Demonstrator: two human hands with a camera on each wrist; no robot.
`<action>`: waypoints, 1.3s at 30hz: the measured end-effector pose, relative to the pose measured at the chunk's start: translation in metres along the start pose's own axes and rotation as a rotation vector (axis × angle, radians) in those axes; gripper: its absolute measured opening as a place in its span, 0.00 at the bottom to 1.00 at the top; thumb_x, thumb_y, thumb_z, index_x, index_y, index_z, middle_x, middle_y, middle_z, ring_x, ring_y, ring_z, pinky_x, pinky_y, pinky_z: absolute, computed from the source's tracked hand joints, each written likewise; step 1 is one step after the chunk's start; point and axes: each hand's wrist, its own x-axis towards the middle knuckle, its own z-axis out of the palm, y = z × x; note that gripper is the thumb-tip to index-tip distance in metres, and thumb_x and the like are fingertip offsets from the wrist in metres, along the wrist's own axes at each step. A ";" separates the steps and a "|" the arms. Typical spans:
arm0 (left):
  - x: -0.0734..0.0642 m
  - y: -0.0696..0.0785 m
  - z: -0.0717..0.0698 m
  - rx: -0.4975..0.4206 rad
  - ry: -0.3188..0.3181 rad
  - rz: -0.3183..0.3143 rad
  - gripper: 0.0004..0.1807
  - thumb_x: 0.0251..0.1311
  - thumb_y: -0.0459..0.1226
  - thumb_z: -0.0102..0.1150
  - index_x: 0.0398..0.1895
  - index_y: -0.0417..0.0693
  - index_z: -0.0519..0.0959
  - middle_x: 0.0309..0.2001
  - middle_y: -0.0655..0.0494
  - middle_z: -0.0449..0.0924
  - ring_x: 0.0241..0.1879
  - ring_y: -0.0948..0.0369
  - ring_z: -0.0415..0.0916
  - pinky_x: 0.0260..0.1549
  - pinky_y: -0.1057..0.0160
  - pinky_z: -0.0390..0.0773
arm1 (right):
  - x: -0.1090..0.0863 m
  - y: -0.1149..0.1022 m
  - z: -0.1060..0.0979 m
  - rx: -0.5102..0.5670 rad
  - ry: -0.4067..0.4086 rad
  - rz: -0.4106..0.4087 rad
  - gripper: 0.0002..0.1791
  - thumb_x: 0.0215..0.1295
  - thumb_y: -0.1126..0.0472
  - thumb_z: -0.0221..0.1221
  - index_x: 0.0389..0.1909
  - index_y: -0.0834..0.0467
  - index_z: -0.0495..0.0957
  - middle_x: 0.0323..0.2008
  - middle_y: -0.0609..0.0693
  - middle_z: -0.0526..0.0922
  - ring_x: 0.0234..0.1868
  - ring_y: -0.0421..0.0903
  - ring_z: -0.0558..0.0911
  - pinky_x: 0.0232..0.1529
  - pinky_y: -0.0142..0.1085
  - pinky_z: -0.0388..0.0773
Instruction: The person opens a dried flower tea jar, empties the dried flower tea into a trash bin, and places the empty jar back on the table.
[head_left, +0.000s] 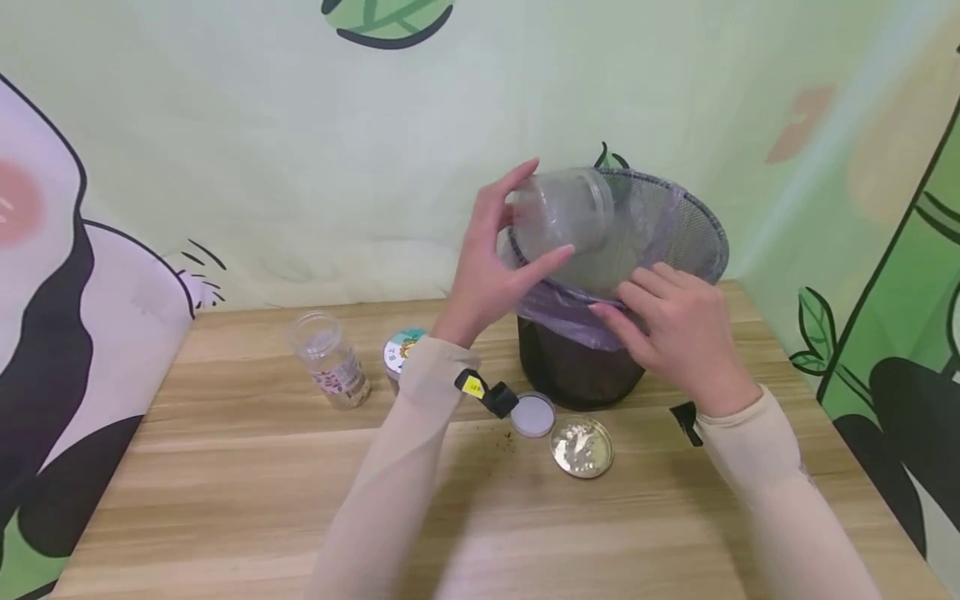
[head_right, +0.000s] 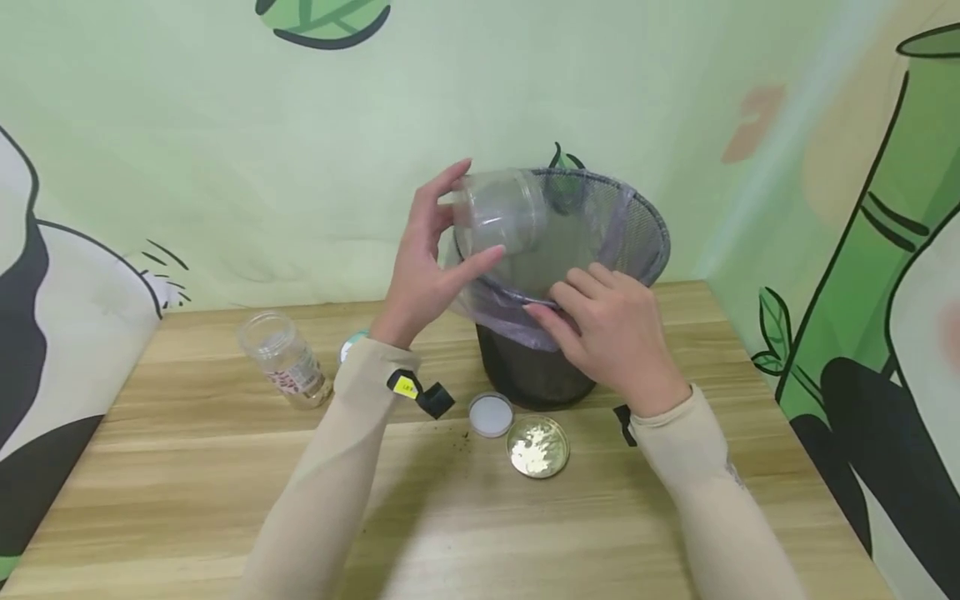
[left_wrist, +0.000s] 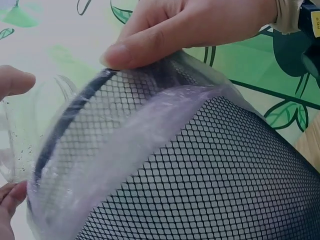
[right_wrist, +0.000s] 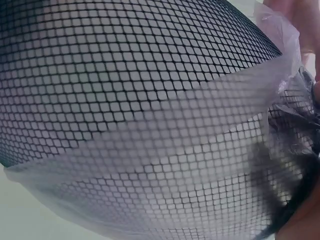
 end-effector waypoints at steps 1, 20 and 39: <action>-0.001 0.000 -0.001 -0.008 0.008 0.005 0.46 0.56 0.43 0.74 0.78 0.57 0.62 0.72 0.55 0.65 0.61 0.60 0.73 0.62 0.59 0.77 | -0.001 -0.001 -0.001 0.014 0.000 0.006 0.31 0.80 0.41 0.49 0.29 0.61 0.83 0.22 0.53 0.78 0.24 0.52 0.73 0.23 0.43 0.72; -0.016 0.012 -0.020 -0.282 0.002 0.072 0.50 0.48 0.27 0.74 0.73 0.41 0.54 0.69 0.46 0.60 0.61 0.50 0.77 0.67 0.51 0.77 | 0.024 -0.031 -0.017 0.313 0.116 0.242 0.38 0.75 0.35 0.54 0.71 0.60 0.72 0.55 0.62 0.80 0.56 0.57 0.82 0.61 0.35 0.77; -0.051 0.022 -0.044 -0.156 -0.097 0.171 0.52 0.42 0.27 0.78 0.74 0.36 0.59 0.68 0.46 0.59 0.67 0.54 0.65 0.60 0.51 0.82 | 0.051 -0.071 0.007 0.512 0.027 0.219 0.47 0.71 0.35 0.58 0.77 0.65 0.61 0.68 0.65 0.72 0.61 0.56 0.78 0.65 0.47 0.77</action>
